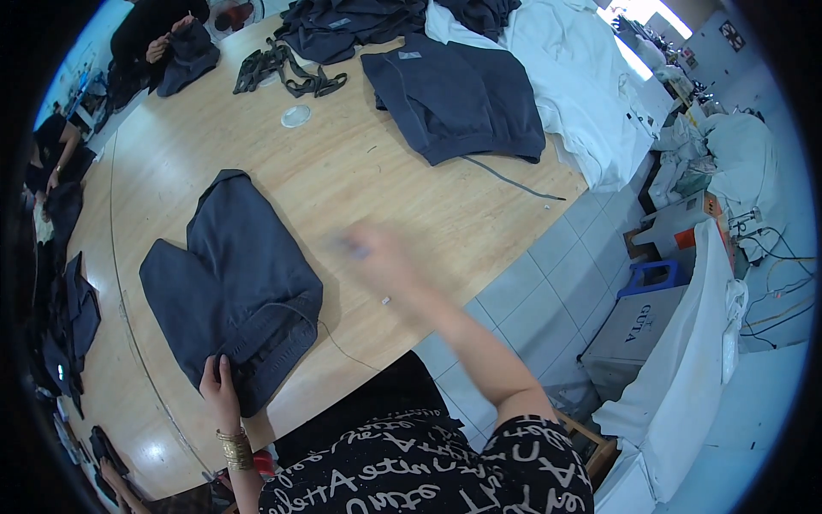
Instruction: Use thread nippers to trim excess threads from a pair of manufactured shorts.
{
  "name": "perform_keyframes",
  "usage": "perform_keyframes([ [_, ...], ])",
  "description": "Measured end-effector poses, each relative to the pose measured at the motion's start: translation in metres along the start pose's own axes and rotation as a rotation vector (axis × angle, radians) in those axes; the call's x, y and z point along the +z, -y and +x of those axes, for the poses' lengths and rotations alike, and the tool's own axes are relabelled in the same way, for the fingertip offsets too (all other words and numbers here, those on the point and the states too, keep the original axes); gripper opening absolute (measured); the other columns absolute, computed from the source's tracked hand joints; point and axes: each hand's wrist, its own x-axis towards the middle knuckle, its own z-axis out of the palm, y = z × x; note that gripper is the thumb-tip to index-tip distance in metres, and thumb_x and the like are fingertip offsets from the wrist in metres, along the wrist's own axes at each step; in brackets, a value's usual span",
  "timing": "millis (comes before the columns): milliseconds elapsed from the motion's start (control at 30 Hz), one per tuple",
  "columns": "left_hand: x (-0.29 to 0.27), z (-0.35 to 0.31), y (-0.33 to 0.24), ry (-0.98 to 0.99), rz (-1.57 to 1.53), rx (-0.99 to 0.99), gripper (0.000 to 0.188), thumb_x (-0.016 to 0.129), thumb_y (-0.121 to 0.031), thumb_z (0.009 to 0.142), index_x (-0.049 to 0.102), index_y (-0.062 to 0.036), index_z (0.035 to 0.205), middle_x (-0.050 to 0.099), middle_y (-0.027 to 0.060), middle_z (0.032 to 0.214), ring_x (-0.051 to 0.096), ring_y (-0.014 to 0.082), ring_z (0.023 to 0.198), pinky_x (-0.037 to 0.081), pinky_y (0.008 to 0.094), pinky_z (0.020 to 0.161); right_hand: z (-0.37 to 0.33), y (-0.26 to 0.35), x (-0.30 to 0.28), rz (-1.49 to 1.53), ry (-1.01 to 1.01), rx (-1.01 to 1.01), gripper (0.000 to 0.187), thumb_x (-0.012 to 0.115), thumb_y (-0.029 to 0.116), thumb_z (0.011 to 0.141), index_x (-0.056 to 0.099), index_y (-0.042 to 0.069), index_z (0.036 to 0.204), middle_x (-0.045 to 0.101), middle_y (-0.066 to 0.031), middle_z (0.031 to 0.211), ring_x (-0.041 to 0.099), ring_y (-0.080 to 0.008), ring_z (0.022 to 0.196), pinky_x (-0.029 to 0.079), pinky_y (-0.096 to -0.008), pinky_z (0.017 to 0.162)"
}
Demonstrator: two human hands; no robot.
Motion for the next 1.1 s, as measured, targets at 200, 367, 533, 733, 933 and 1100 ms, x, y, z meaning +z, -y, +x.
perform_keyframes([
  [200,0.012,-0.007,0.012,-0.196,-0.013,0.178,0.021,0.055,-0.015,0.092,0.057,0.0050,0.095,0.056,0.0127,0.077,0.051,0.0200,0.068,0.042,0.0293,0.066,0.008,-0.108,-0.184,-0.769,-0.512,0.184,0.029,0.064,0.018,0.080,0.062,-0.001,0.102,0.063,-0.0176,0.096,0.059,-0.0354,0.091,0.047,-0.0395,0.080],
  [367,0.013,-0.006,0.007,-0.189,-0.012,0.181,0.021,0.055,-0.015,0.092,0.057,0.0054,0.097,0.057,0.0148,0.080,0.053,0.0234,0.070,0.043,0.0314,0.068,0.010,-0.110,-0.216,-0.489,-0.194,0.490,0.025,0.064,0.015,0.080,0.062,-0.001,0.098,0.061,-0.0097,0.072,0.060,-0.0201,0.069,0.045,-0.0313,0.063],
  [533,0.013,-0.007,0.010,-0.208,0.014,0.175,0.022,0.054,-0.015,0.092,0.057,0.0058,0.097,0.057,0.0159,0.080,0.053,0.0251,0.070,0.043,0.0319,0.068,-0.012,-0.053,-0.200,0.013,-0.010,0.693,0.026,0.063,0.017,0.084,0.062,0.001,0.104,0.054,0.0026,0.057,0.046,-0.0063,0.046,0.032,-0.0208,0.043],
  [733,0.013,-0.006,0.009,-0.216,0.034,0.181,0.024,0.055,-0.017,0.092,0.057,0.0060,0.097,0.058,0.0166,0.081,0.055,0.0262,0.072,0.044,0.0323,0.069,-0.067,-0.007,-0.118,-0.346,-0.079,0.328,0.037,0.063,0.007,0.079,0.058,0.006,0.116,0.062,-0.0090,0.072,0.061,-0.0176,0.061,0.047,-0.0291,0.059],
  [933,0.012,-0.005,0.010,-0.205,0.020,0.184,0.025,0.055,-0.018,0.092,0.057,0.0059,0.099,0.059,0.0163,0.082,0.055,0.0249,0.074,0.044,0.0315,0.071,-0.098,0.024,-0.059,-0.409,-0.036,-0.002,0.031,0.062,0.000,0.072,0.060,0.006,0.102,0.066,-0.0091,0.081,0.065,-0.0253,0.070,0.051,-0.0326,0.059],
  [1100,0.012,-0.007,0.009,-0.200,0.001,0.174,0.025,0.055,-0.018,0.093,0.057,0.0058,0.099,0.059,0.0158,0.082,0.055,0.0238,0.074,0.044,0.0309,0.071,-0.103,0.041,-0.046,-0.381,0.032,-0.013,0.029,0.061,-0.002,0.069,0.060,0.006,0.097,0.066,-0.0075,0.078,0.064,-0.0243,0.066,0.050,-0.0332,0.055],
])
